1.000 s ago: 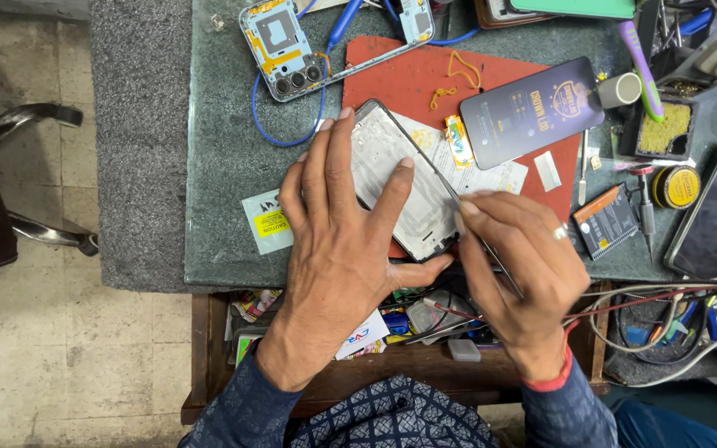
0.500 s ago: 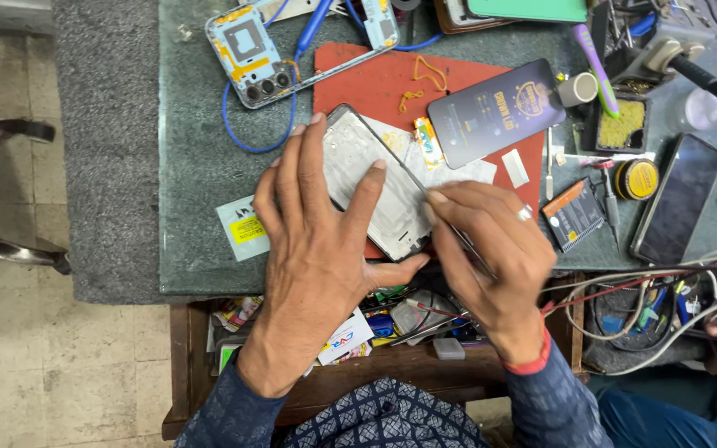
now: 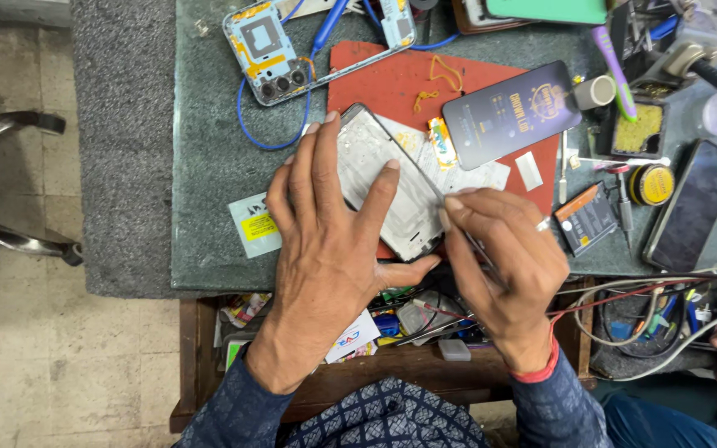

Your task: The person connects a charging cable to a disassembled smartphone, then removes the screen and uses a metal tool to scrape adhesive from the phone frame. The person handles the phone, screen, and tools throughout the clip.

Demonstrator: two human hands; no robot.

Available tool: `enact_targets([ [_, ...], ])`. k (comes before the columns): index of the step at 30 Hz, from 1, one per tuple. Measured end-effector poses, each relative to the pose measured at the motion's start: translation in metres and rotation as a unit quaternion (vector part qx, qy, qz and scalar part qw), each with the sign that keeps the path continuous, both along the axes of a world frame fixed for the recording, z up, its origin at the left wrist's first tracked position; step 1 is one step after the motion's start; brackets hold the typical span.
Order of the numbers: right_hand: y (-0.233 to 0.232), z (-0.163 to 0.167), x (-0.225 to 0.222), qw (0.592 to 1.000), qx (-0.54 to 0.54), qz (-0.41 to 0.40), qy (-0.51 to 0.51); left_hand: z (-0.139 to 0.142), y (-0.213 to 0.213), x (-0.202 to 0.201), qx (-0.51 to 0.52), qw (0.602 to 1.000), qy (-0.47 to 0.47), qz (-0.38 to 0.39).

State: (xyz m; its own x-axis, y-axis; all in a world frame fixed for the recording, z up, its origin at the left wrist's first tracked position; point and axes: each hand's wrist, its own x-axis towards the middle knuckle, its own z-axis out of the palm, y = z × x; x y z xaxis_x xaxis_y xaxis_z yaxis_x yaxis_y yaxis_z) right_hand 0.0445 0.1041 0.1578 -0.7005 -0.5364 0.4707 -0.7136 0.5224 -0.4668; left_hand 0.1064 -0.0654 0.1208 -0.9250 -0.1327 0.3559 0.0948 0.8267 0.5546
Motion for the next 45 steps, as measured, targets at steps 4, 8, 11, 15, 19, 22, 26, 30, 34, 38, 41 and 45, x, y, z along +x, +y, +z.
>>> enact_targets([
  [4,-0.015,-0.01,-0.013,0.999,0.017,0.015,0.034,0.0,0.0,0.003,-0.004,1.0,-0.009,0.003],
  [8,-0.016,-0.008,-0.013,0.998,0.023,0.026,0.056,-0.001,0.001,0.0,-0.001,1.0,0.0,0.002],
  [11,-0.01,-0.002,-0.004,0.997,0.038,0.012,0.061,-0.002,-0.002,0.0,0.001,1.0,0.001,-0.003],
  [15,-0.015,-0.011,-0.01,0.997,0.023,0.028,0.069,-0.003,-0.002,0.001,0.005,1.0,0.008,-0.001],
  [19,-0.016,-0.015,-0.013,0.996,0.046,0.031,0.076,-0.002,-0.001,0.001,0.004,1.0,-0.002,0.002],
  [22,-0.007,-0.009,-0.004,0.995,0.056,0.022,0.08,-0.002,-0.002,0.001,0.009,1.0,0.002,-0.003],
  [26,-0.009,-0.012,-0.003,0.996,0.047,0.017,0.068,-0.003,-0.004,0.003,0.009,1.0,-0.005,-0.001],
  [30,-0.018,-0.018,-0.016,0.998,0.025,0.02,0.046,-0.001,0.0,0.001,0.012,1.0,-0.001,0.006],
  [34,-0.012,-0.007,-0.009,0.999,0.029,0.004,0.035,0.0,-0.002,-0.001,0.01,1.0,-0.006,-0.001],
  [38,-0.013,-0.004,-0.005,1.0,0.022,-0.008,0.014,0.0,-0.005,0.001,0.008,1.0,-0.01,-0.001],
  [41,-0.02,-0.009,-0.015,1.0,0.011,0.007,0.017,-0.001,-0.001,0.0,0.007,1.0,-0.008,0.002],
  [45,-0.019,-0.005,-0.01,0.999,0.017,0.004,0.031,0.0,-0.001,0.0,0.0,1.0,0.001,0.001],
])
